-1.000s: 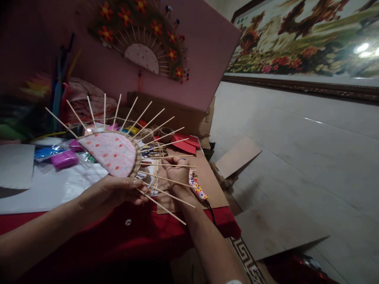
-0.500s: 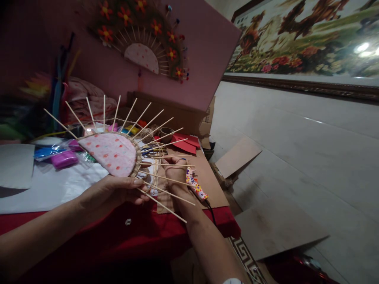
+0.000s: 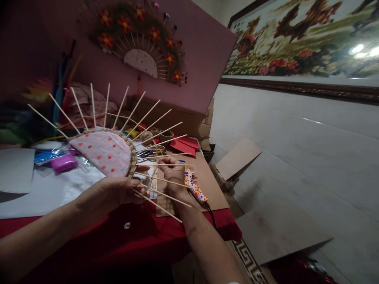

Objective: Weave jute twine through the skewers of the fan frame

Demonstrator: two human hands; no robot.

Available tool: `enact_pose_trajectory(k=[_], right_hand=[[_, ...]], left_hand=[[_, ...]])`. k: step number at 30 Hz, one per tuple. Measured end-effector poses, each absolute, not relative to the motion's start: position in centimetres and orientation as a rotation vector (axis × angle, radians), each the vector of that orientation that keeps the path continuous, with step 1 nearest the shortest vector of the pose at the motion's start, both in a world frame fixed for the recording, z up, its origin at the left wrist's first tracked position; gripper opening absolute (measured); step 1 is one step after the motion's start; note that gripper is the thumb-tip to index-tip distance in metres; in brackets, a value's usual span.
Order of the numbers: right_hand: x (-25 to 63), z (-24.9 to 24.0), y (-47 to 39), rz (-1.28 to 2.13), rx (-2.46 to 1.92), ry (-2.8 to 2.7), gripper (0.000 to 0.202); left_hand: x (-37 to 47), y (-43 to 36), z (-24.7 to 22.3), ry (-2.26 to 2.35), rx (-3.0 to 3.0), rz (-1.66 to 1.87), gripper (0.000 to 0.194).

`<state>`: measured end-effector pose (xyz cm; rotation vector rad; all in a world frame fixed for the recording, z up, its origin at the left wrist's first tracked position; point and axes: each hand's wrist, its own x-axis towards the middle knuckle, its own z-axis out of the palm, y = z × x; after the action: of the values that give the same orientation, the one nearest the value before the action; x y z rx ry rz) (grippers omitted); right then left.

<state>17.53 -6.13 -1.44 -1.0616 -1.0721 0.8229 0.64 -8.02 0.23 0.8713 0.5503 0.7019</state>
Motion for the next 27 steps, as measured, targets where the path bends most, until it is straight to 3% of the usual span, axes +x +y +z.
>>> enact_pose_trajectory(k=[11,16,27], right_hand=[[17.5,-1.9,-6.1,0.971,-1.045,-1.098,0.022],[17.4,-1.9,-6.5,0.926,-1.0,-1.034,0.016],[17.7,-3.7,-5.9,0.826,-1.115,-1.202,0.024]], left_hand=[[0.6,-8.0,0.5,0.45,0.93,0.714,0.022],[0.9,-8.2,0.9,0.433,0.873,0.769,0.022],[0.8,-8.1,1.2,0.43,0.828,0.83,0.021]])
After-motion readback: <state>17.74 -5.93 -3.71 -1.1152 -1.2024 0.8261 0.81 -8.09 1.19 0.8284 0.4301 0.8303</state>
